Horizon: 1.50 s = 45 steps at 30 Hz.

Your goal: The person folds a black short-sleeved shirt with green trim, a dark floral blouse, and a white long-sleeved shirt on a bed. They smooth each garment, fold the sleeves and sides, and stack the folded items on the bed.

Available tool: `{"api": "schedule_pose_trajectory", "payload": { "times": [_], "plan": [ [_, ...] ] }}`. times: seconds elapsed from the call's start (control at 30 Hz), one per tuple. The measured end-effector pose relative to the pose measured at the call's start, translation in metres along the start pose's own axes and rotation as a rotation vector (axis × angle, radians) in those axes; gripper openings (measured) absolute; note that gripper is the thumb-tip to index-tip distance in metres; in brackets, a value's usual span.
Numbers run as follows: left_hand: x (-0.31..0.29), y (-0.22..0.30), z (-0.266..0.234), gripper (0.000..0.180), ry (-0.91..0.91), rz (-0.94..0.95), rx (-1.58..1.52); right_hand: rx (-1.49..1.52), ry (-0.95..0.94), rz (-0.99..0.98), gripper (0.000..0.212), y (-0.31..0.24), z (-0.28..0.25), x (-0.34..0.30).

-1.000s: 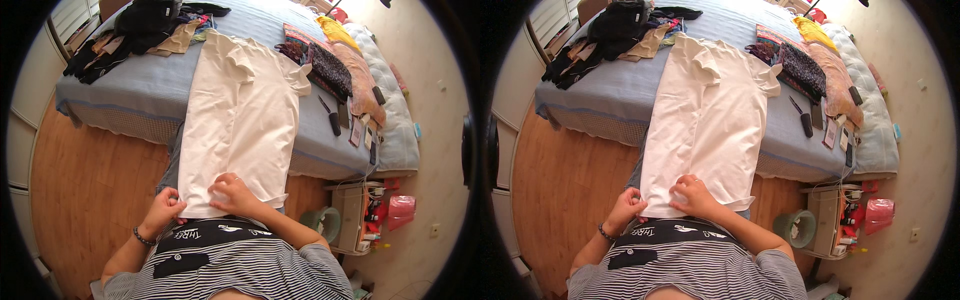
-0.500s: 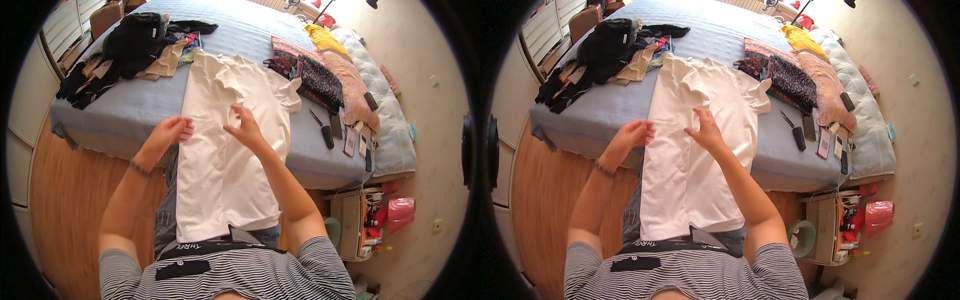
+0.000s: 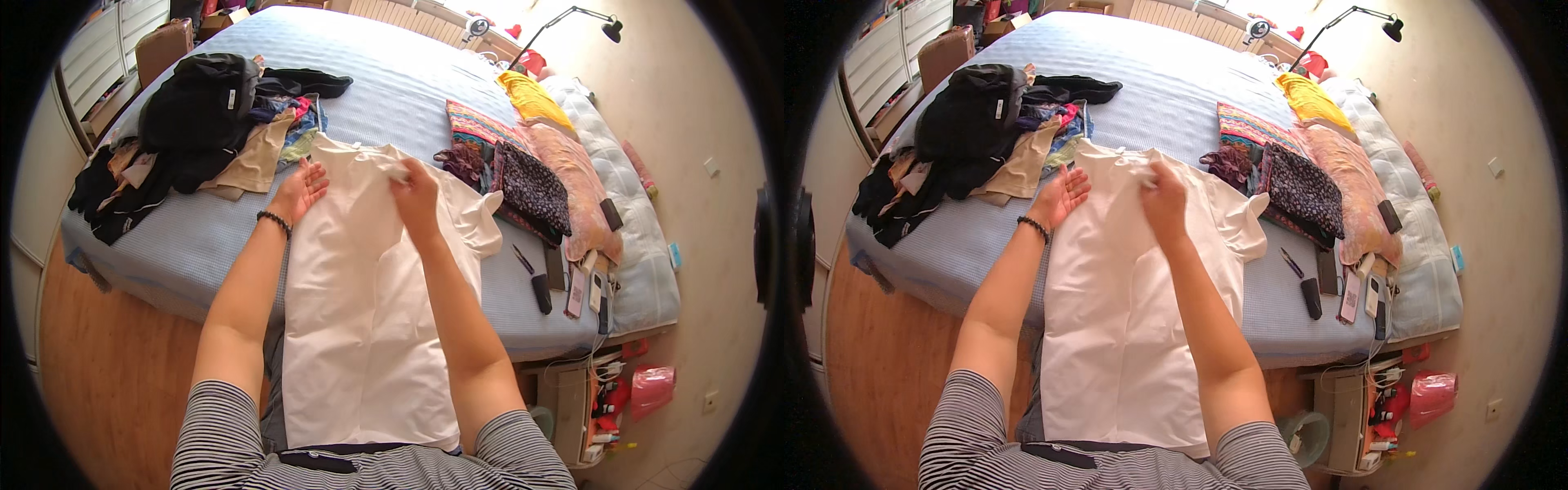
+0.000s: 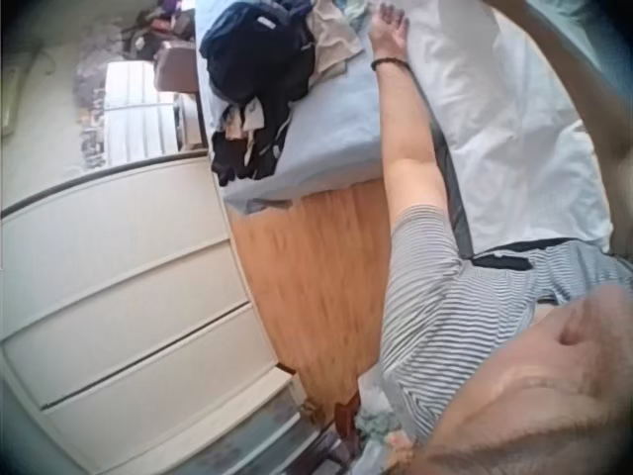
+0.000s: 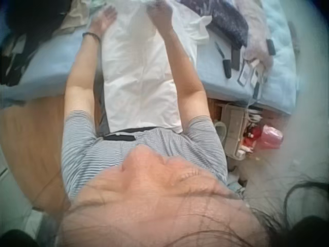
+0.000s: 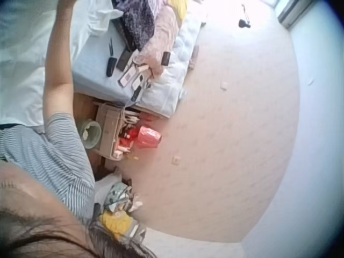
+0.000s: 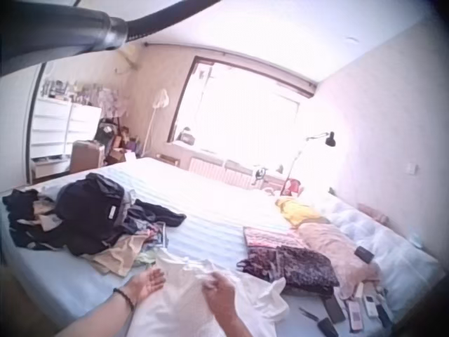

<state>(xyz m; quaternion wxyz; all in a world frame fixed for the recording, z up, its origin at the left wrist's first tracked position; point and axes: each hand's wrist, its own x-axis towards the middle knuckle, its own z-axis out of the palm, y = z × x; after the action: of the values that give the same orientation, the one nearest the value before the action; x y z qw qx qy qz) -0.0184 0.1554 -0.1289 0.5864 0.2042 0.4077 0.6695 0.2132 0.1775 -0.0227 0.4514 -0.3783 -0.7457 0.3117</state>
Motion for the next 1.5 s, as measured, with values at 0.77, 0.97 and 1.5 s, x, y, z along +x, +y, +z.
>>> {"api": "schedule_pose_trajectory", "payload": {
  "times": [0.77,0.97,1.5],
  "plan": [
    [0.094,0.015,-0.019,0.019,0.104,-0.104,0.200,-0.724,-0.233,-0.464,0.029,0.023,0.017,-0.149],
    [0.081,0.011,-0.029,0.031,0.014,0.189,0.347,-0.637,-0.213,-0.225,0.030,0.041,0.004,-0.142],
    [-0.020,-0.057,0.032,0.077,0.240,0.465,1.932,-0.599,-0.196,0.015,0.018,0.050,-0.014,-0.152]
  ]
}}
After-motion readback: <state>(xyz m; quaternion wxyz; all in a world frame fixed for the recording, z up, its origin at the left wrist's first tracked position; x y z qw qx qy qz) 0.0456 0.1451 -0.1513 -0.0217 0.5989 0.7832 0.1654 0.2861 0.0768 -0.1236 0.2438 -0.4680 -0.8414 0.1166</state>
